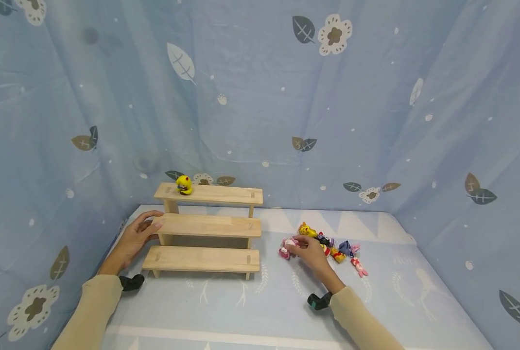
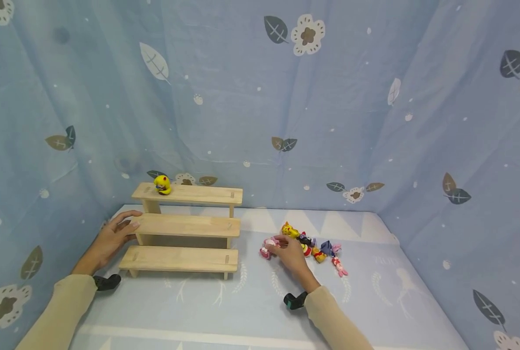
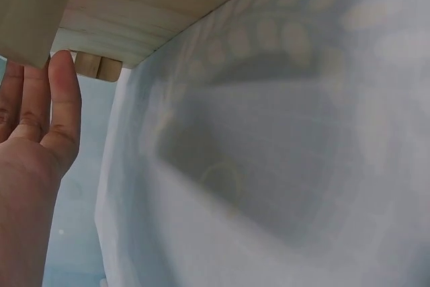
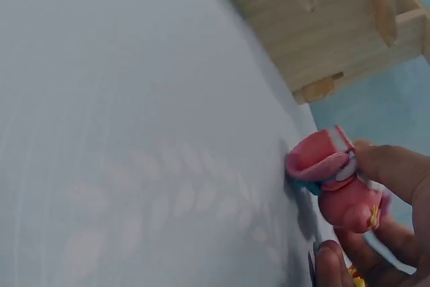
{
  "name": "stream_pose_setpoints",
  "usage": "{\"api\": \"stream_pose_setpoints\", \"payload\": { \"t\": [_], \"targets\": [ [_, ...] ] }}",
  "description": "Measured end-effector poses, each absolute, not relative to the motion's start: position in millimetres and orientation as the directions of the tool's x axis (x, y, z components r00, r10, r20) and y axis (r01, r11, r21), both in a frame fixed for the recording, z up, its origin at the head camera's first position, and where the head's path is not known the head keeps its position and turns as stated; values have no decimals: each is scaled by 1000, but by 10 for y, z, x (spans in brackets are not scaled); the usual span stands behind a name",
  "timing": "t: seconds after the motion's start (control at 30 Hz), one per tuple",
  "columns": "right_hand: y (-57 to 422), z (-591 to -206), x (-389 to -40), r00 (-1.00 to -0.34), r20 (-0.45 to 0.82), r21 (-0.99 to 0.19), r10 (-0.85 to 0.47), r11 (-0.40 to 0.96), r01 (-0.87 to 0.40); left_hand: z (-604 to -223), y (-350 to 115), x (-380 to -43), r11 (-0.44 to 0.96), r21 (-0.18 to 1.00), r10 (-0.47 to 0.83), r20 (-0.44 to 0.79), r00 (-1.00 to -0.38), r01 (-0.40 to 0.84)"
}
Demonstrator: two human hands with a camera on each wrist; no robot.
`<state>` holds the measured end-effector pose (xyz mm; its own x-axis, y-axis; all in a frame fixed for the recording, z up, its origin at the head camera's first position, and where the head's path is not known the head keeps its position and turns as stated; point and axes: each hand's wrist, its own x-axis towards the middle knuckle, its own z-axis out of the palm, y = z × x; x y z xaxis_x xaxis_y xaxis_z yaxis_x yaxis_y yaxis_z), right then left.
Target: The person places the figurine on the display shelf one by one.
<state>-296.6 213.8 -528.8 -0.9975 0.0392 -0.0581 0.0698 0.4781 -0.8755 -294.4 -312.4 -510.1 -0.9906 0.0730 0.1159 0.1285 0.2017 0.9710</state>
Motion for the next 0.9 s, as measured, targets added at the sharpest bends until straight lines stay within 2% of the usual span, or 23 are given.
{"api": "stream_pose_setpoints", "payload": {
  "t": [0.17, 0.47, 0.9],
  "targets": [
    [2117, -5254, -2951, -996, -81, -942, 30, 323, 87, -5101, -3130, -2946, 207, 970, 76, 118, -990, 131],
    [2153, -5291, -2924, -997, -68, -957, -31, 284, 57, -5062, -3140, -2919, 208, 971, 70, 104, -992, 117],
    [2158, -5194, -2943, -997, 34, -955, -62, 292, -51, -5102, -3163, -2927, 205, 972, 70, 102, -992, 115]
  ]
}}
